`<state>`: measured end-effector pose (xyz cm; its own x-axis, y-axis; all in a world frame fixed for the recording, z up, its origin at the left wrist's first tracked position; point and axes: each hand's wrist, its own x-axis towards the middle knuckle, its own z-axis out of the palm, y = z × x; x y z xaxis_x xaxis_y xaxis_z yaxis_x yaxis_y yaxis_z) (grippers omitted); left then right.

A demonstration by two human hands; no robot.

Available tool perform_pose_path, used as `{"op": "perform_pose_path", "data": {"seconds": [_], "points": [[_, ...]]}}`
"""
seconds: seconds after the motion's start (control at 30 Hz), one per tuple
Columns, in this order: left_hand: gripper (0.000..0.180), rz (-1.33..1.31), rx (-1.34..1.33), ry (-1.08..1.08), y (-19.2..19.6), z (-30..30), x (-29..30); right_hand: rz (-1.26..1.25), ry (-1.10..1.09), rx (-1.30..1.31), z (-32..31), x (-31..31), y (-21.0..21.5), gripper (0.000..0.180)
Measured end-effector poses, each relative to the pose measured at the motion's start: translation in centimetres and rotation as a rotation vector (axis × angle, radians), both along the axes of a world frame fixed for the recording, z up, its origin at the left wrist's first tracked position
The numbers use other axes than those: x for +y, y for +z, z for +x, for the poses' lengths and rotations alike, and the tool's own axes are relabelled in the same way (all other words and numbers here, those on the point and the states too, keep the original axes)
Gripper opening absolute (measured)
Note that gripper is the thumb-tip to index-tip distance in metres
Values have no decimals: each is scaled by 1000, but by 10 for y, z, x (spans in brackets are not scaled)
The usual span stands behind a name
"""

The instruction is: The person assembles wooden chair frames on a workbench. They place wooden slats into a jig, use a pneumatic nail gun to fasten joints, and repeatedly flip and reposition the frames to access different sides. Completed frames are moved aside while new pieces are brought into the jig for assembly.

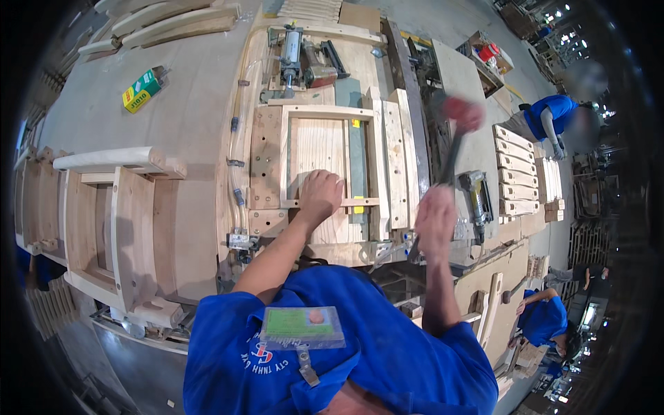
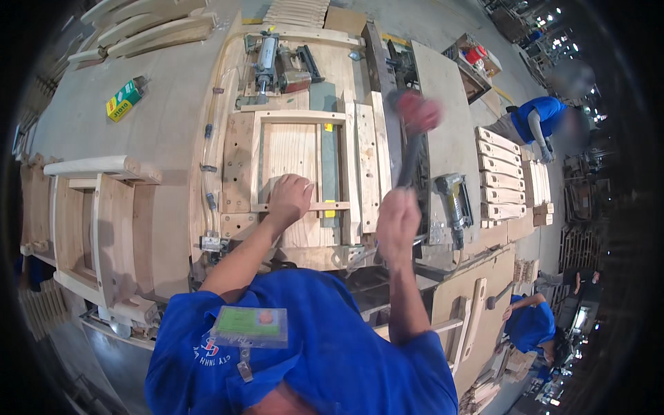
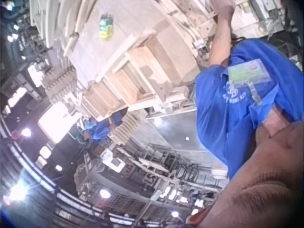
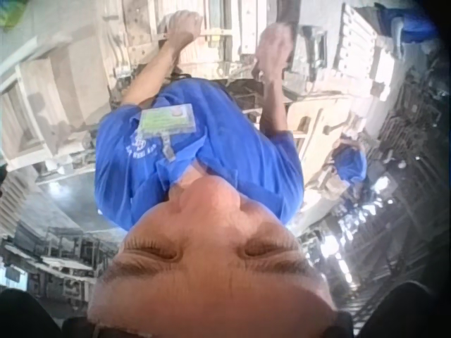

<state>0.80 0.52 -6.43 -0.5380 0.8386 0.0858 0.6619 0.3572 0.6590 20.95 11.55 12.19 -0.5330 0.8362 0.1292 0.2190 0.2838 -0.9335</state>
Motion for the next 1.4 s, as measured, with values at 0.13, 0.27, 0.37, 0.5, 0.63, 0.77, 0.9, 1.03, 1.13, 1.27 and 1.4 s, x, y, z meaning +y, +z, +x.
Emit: {"op": "perform_pose_path", "data": {"seconds": [0.13,0.27,0.37,0.5,0.63,0.77,0.9,1.03,1.13,1.27,1.4], "points": [[27,60,22,51,-1,-3,0,123,-86,314,-81,43,68,42],[26,50,48,42,9,-3,5,702,-218,177,-109,96,-37,46],[24,116,97,61,11,-4,13,359,-149,-419,-107,94,-124,53],[22,41,63,96,1,-1,6,-59,3,-257,-124,98,-91,47],[18,180,128,67,-10,-2,-3,-50,253,86,-162,55,-10,43],[17,211,128,29,-2,-1,-3,362,338,132,-200,30,-37,30],[19,38,152,0,3,1,3,409,382,-405,-206,34,-115,47],[33,-21,10,18,-11,0,-5,207,408,-272,-224,15,-76,51],[31,-63,101,25,-8,0,2,316,370,-207,-217,17,-86,46],[20,-70,99,-23,10,0,7,395,332,-439,-200,41,-121,50],[17,232,180,-249,4,19,-23,163,392,-300,-174,22,-60,51]]}}
